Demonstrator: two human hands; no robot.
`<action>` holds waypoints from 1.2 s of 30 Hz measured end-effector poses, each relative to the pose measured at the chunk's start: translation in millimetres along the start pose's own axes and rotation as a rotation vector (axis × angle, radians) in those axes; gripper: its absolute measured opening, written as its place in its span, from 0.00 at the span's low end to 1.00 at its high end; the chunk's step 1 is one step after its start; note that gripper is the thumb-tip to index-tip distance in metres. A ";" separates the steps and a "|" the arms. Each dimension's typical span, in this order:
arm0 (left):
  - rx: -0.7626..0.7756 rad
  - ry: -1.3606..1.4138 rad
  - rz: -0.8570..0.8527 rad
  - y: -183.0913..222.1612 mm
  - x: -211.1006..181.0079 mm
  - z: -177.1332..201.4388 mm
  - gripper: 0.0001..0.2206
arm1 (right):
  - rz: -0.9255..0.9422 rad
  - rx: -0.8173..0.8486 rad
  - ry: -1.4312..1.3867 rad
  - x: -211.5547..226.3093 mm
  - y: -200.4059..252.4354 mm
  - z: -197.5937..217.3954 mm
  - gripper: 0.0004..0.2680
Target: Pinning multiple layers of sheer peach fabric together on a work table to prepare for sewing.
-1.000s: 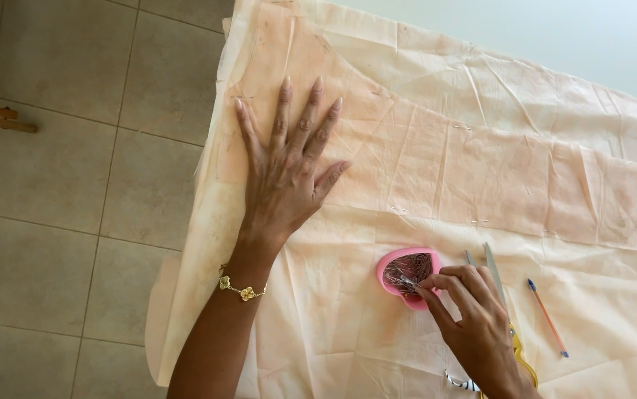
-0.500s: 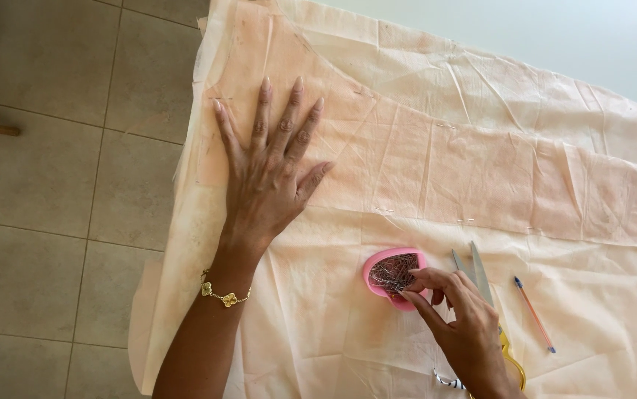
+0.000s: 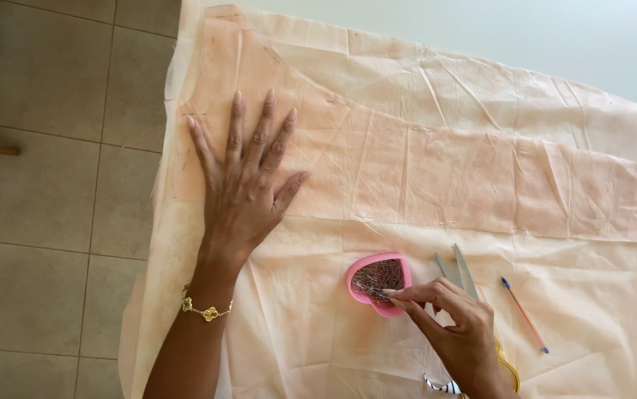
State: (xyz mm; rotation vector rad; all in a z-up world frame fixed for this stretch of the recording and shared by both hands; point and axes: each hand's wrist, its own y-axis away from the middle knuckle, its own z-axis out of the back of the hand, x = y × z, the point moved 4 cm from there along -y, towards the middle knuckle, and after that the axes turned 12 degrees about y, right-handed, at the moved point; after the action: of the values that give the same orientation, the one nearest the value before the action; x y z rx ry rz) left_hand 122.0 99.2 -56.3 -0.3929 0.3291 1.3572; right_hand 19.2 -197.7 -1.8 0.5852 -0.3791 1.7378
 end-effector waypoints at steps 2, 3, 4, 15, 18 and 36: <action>0.004 0.007 0.005 0.2 -0.3 1.0 0.34 | 0.043 -0.023 -0.049 1.3 -0.7 1.8 0.03; 0.004 0.007 0.006 0.3 -0.8 1.1 0.34 | 0.044 -0.021 -0.049 0.5 -2.2 2.6 0.03; 0.003 0.004 0.006 0.5 -1.3 1.4 0.34 | 0.050 -0.018 -0.087 0.1 -3.6 3.4 0.03; -0.013 0.007 -0.012 2.0 -0.4 0.8 0.34 | -0.018 -0.053 -0.202 -21.6 -1.3 -1.8 0.04; -0.053 0.024 -0.011 3.6 -2.2 4.7 0.37 | -0.035 -0.124 -0.192 -27.2 -4.3 5.5 0.03; 0.207 0.945 -0.281 -1.9 -171.1 -8.5 0.03 | 0.088 -0.238 -0.362 -48.7 -28.4 42.1 0.01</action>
State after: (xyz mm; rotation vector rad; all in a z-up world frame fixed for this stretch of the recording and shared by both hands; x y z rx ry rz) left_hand 92.3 -54.7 13.0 -0.8602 1.1363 0.7751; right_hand 62.7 -252.8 3.4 0.7175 -0.8652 1.6368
